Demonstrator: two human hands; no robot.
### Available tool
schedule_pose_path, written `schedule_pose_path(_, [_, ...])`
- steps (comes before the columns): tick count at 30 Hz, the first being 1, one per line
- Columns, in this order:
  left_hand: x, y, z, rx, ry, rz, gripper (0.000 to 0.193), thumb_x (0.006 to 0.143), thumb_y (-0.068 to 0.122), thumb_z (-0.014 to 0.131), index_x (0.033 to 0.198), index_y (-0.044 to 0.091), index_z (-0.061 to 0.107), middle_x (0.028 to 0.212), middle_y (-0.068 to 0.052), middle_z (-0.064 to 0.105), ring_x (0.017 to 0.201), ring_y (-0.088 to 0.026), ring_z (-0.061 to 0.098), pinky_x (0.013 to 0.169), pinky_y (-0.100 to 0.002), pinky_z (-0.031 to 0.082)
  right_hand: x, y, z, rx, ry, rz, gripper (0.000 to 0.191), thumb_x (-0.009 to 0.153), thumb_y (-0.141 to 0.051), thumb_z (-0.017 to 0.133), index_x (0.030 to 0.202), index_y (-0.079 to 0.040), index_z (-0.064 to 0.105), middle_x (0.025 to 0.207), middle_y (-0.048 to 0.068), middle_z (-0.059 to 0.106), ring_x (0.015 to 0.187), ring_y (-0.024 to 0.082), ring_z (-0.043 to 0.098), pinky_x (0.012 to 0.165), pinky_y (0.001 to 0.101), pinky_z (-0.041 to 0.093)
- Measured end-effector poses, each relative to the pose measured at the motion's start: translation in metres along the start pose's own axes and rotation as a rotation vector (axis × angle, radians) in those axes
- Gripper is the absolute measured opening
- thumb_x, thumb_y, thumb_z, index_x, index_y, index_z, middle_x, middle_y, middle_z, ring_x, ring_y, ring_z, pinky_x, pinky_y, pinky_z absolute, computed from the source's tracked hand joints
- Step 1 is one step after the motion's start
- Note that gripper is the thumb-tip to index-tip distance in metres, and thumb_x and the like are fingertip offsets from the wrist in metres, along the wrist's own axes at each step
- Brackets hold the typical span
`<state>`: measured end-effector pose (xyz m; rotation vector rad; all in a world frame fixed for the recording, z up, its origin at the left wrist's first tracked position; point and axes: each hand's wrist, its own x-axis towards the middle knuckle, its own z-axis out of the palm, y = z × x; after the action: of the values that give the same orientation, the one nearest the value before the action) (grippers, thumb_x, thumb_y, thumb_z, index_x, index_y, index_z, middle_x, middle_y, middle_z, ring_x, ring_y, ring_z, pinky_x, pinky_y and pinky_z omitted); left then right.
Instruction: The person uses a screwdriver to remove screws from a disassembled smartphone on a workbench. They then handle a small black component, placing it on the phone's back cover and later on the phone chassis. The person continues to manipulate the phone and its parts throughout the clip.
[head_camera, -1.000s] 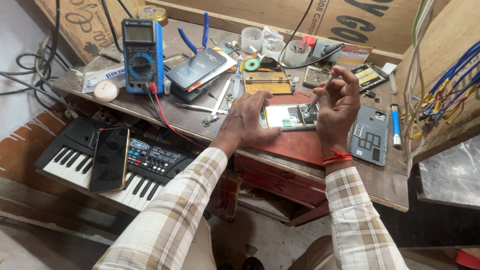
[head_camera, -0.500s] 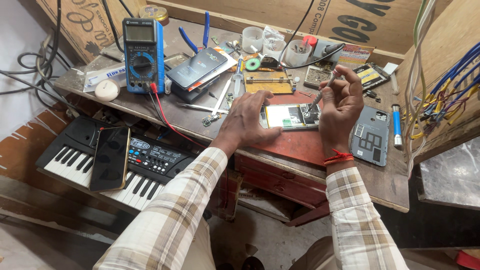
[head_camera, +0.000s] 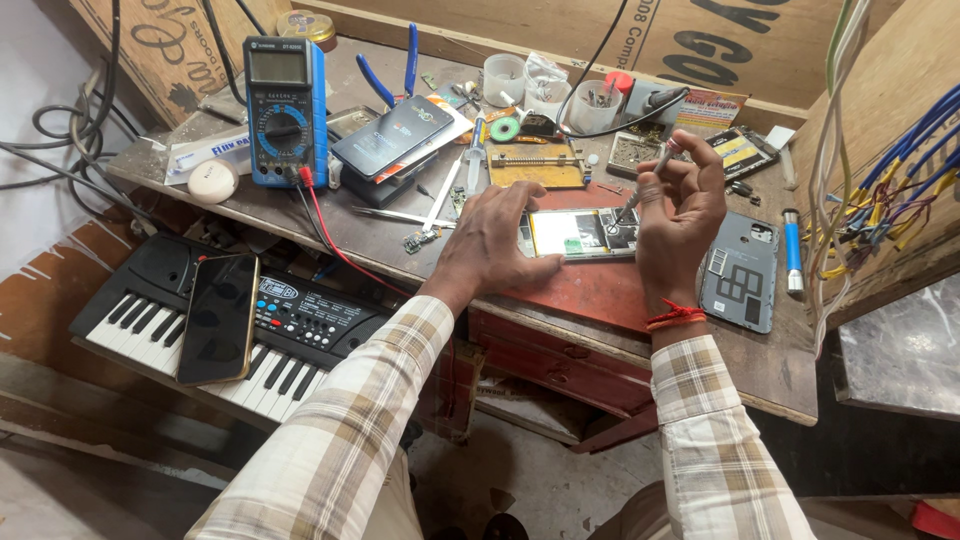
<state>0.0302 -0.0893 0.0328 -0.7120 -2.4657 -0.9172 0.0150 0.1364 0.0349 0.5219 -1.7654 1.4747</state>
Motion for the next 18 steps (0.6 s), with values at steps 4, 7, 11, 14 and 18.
schedule_pose_path(4, [-0.0020,0.0017,0.0007,-0.001,0.003,0.000,0.079,0.066,0.042,0.086,0.129,0.009,0.053,0.108,-0.009,0.069,0.108,-0.029,0.063,0.103,-0.045,0.043,-0.0004,0.0011,-0.0009,-0.072,0.031,-0.034,0.048,0.102,0.012,0.065,0.144,-0.005,0.052,0.119,0.010,0.064,0.102,0.013,0.064,0.090,0.0290,0.060])
schedule_pose_path(7, [-0.0033,0.0015,-0.0007,0.005,0.000,-0.002,0.079,0.066,0.042,0.086,0.130,0.008,0.053,0.109,-0.010,0.069,0.109,-0.029,0.062,0.103,-0.045,0.043,-0.0010,0.0024,-0.0016,0.073,0.026,0.037,0.043,0.108,0.009,0.056,0.148,-0.007,0.050,0.122,0.007,0.066,0.109,0.013,0.072,0.099,0.0285,0.063])
schedule_pose_path(11, [-0.0042,0.0010,-0.0032,-0.004,-0.006,-0.010,0.079,0.066,0.042,0.086,0.130,0.009,0.053,0.109,-0.009,0.069,0.110,-0.029,0.063,0.104,-0.044,0.043,-0.0030,0.0016,-0.0003,-0.031,0.029,0.020,0.047,0.104,0.012,0.059,0.146,-0.006,0.049,0.116,0.009,0.068,0.104,0.014,0.068,0.088,0.0263,0.058])
schedule_pose_path(14, [-0.0045,0.0015,-0.0039,0.000,-0.001,-0.004,0.079,0.066,0.042,0.086,0.130,0.008,0.053,0.109,-0.010,0.069,0.110,-0.029,0.062,0.104,-0.044,0.042,-0.0022,-0.0001,0.0001,-0.071,0.032,0.049,0.048,0.101,0.011,0.062,0.144,-0.006,0.048,0.115,0.010,0.069,0.099,0.013,0.068,0.080,0.0250,0.057])
schedule_pose_path(18, [-0.0043,0.0018,-0.0036,0.001,0.000,-0.004,0.080,0.066,0.042,0.086,0.130,0.008,0.053,0.109,-0.010,0.070,0.110,-0.029,0.063,0.104,-0.044,0.043,-0.0012,-0.0024,-0.0002,0.002,0.029,0.091,0.050,0.102,0.011,0.056,0.148,-0.007,0.046,0.122,0.012,0.068,0.106,0.014,0.070,0.083,0.0256,0.059])
